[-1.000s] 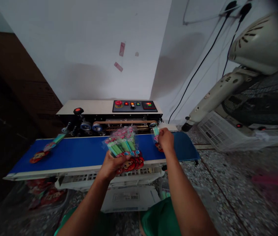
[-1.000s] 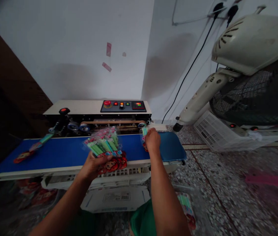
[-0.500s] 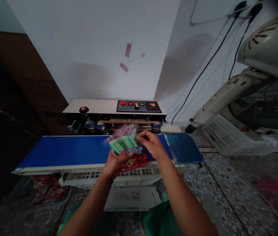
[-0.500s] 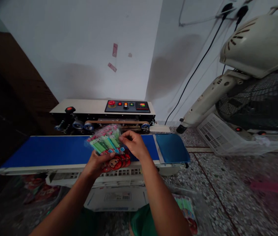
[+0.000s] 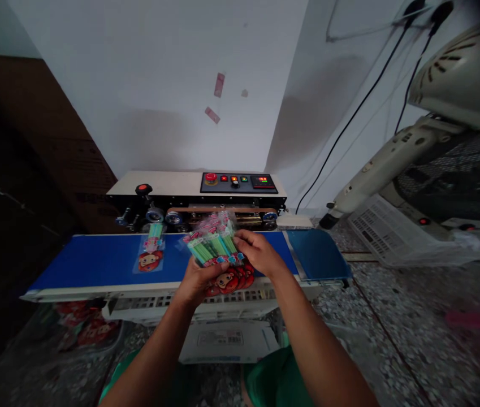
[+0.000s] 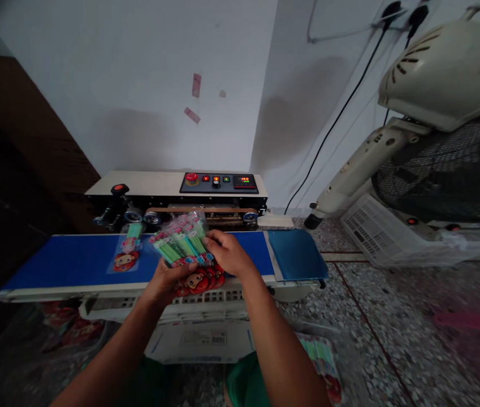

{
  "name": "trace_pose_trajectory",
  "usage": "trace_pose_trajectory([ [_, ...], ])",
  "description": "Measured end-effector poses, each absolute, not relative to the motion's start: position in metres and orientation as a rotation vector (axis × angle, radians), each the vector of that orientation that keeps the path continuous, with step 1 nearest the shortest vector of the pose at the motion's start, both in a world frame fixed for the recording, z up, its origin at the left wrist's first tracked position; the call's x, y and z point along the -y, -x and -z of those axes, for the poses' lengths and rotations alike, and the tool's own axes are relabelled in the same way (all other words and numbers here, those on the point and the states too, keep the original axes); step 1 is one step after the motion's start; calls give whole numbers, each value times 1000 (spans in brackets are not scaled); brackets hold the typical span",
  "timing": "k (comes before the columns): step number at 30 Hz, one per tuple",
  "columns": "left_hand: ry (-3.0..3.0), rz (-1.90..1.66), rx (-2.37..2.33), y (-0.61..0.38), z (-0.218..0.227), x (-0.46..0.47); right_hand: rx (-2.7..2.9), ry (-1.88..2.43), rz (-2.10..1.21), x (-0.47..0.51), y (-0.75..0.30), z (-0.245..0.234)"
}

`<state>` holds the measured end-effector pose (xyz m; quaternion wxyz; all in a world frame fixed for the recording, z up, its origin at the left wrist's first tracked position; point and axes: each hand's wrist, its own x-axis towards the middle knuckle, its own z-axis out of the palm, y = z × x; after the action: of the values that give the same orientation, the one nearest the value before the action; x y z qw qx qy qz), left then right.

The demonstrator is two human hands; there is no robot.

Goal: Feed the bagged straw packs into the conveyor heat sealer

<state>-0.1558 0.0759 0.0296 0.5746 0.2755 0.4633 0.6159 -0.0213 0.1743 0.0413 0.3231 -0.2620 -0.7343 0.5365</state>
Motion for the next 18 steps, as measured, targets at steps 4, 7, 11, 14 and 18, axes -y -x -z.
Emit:
trace_pose_trajectory([
  [4,-635,-1488,-1070,155,-28,-77,1760,691,-1433,-174,24,-34],
  [7,-610,-1489,-1065,153,-29,-78,1594,707,-1451,-175,29,-29],
  [11,-565,-1569,-1010,151,-30,-79,1539,691,-1536,-176,30,-29],
  [14,-569,-1572,-1006,152,-28,-79,1665,687,-1532,-176,28,-32],
  [18,-605,-1554,-987,152,-24,-80,1608,680,-1578,-175,27,-34],
])
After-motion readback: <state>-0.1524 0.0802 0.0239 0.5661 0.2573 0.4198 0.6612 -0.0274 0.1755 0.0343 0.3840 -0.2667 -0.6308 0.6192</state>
